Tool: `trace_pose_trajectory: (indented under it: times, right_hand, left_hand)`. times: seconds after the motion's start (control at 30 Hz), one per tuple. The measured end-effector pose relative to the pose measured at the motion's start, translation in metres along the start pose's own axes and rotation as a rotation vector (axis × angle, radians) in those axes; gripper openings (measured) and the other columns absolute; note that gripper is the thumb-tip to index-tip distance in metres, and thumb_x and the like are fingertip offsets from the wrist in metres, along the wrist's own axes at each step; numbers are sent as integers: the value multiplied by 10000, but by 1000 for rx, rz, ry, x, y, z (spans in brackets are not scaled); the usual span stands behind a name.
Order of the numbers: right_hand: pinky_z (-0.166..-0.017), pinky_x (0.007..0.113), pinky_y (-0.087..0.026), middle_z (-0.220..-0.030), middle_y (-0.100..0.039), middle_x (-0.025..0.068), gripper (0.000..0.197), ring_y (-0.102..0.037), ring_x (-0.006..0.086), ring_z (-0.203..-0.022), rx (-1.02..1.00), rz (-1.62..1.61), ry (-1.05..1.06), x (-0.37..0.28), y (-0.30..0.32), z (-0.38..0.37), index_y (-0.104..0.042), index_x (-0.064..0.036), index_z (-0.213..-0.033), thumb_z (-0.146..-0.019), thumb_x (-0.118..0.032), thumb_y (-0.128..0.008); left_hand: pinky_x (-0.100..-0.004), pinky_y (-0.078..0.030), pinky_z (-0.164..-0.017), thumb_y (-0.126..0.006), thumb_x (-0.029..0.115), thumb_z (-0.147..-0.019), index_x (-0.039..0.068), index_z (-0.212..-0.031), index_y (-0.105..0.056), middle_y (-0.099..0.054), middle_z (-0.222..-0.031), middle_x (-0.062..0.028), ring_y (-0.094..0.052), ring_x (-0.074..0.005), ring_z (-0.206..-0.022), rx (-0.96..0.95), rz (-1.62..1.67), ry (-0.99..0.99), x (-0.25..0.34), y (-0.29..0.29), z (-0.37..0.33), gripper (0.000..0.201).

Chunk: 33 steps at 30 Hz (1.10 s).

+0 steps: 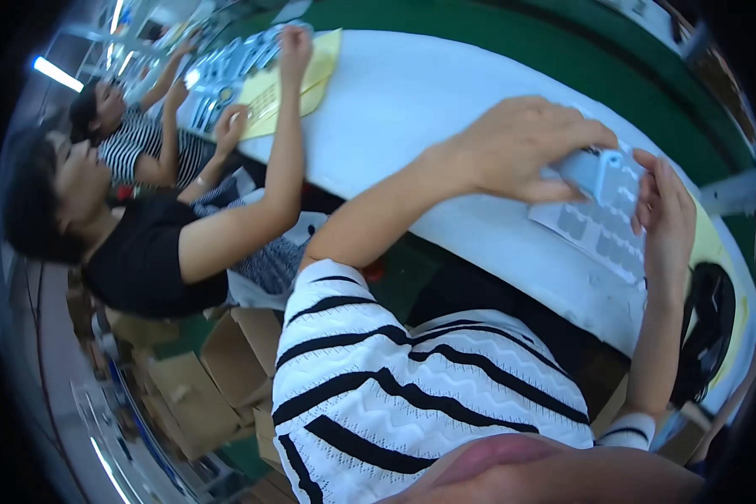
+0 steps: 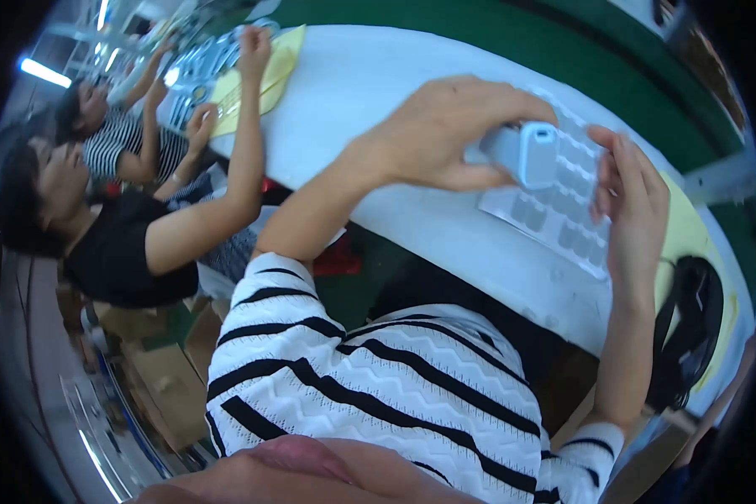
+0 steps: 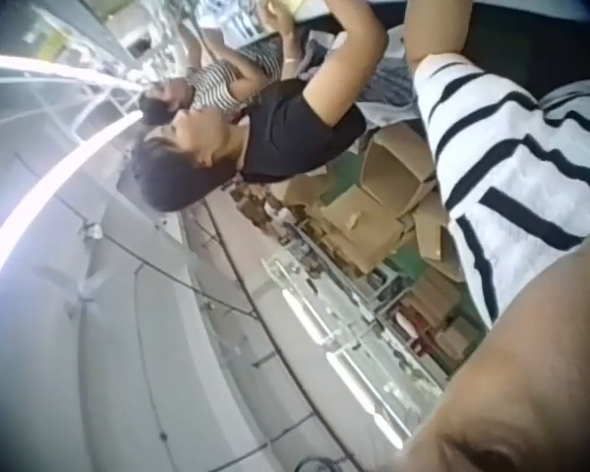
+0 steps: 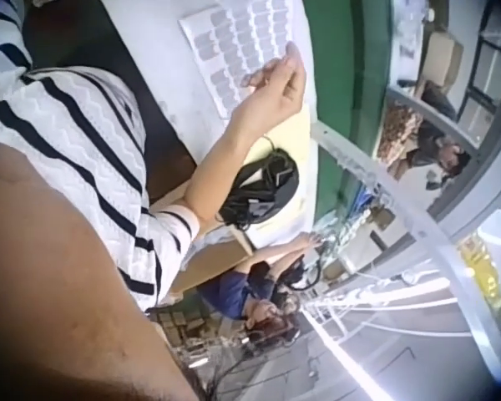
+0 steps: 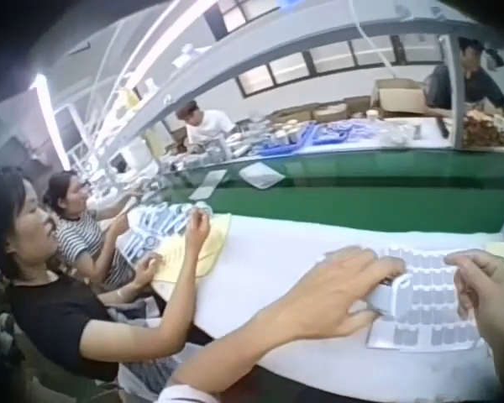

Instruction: Assembling and inspecting small portable hand fans at a production line station.

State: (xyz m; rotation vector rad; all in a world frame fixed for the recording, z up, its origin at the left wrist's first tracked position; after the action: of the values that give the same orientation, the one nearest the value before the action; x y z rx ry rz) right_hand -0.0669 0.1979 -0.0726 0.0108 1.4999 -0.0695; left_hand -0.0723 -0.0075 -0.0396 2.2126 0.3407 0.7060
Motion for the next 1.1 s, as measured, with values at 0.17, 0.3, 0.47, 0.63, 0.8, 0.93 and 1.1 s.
trace_pose_trajectory:
  times: [0.17,0.3,0.47,0.63,0.8,0.93,1.1]
  right_hand:
    - [-420,169,-323,-690,-514,-13,243,-367,34,-479,-69,163,43,19,18,13,-658,-28,-1085,-947,-199,-554]
    - [-425,156,-327,-721,-519,-5,276,-369,22,-477,-187,236,10,33,10,12,-619,-16,-1151,-948,-181,-532]
    - [-428,153,-342,-759,-546,11,283,-388,25,-484,-204,317,-22,36,22,13,-613,-15,-1162,-934,-165,-538]
    - [-427,149,-343,-793,-552,19,302,-387,30,-485,-191,368,15,32,37,15,-590,-9,-1193,-936,-159,-536]
    - [-439,145,-349,-815,-546,11,319,-390,29,-504,-167,351,75,31,61,18,-568,-8,-1218,-939,-159,-532]
    - [-456,168,-332,-788,-519,-12,319,-376,39,-522,8,548,-30,40,117,27,-567,-41,-1221,-936,-184,-546]
    - [-496,201,-370,-769,-546,2,255,-417,72,-552,137,520,-100,20,138,26,-623,-39,-1131,-909,-152,-569]
  left_hand:
    - [-349,-350,-1075,-680,13,-725,198,-1049,-641,-589,-1184,-15,-521,-224,-1112,-310,-641,188,-48,23,46,375]
    - [-385,-252,-1152,-618,-63,-768,232,-1086,-647,-490,-1346,-29,-396,-255,-1297,-287,-845,235,-88,13,94,434]
    - [-394,-316,-1087,-493,-130,-764,267,-1250,-575,-472,-1394,-58,-371,-280,-1323,-125,-685,304,-95,55,86,634]
    - [-370,-473,-786,-511,46,-760,110,-1054,-644,-645,-1062,-125,-586,-296,-930,6,-1052,776,-270,267,206,329]
    - [-421,-523,-667,-558,247,-785,14,-867,-694,-689,-888,-181,-657,-355,-762,-119,-1496,1127,-342,374,268,282]
    - [-388,-423,-903,-544,85,-799,56,-905,-626,-590,-830,-88,-564,-225,-775,-1277,-2255,344,-346,203,243,137]
    - [-206,-379,-827,-520,-62,-817,76,-1154,-488,-489,-849,6,-442,-99,-750,-1130,-3233,-779,-261,151,166,366]
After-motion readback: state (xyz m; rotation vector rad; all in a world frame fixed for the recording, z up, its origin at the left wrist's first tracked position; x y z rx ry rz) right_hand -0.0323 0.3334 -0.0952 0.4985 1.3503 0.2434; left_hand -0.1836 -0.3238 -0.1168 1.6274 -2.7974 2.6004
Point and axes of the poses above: each hand's wrist, its own z-axis away from the middle knuckle, its own y-axis out of the back of the hand, x = y × z, the point moved 5 cm from there along -z, towards the middle knuckle
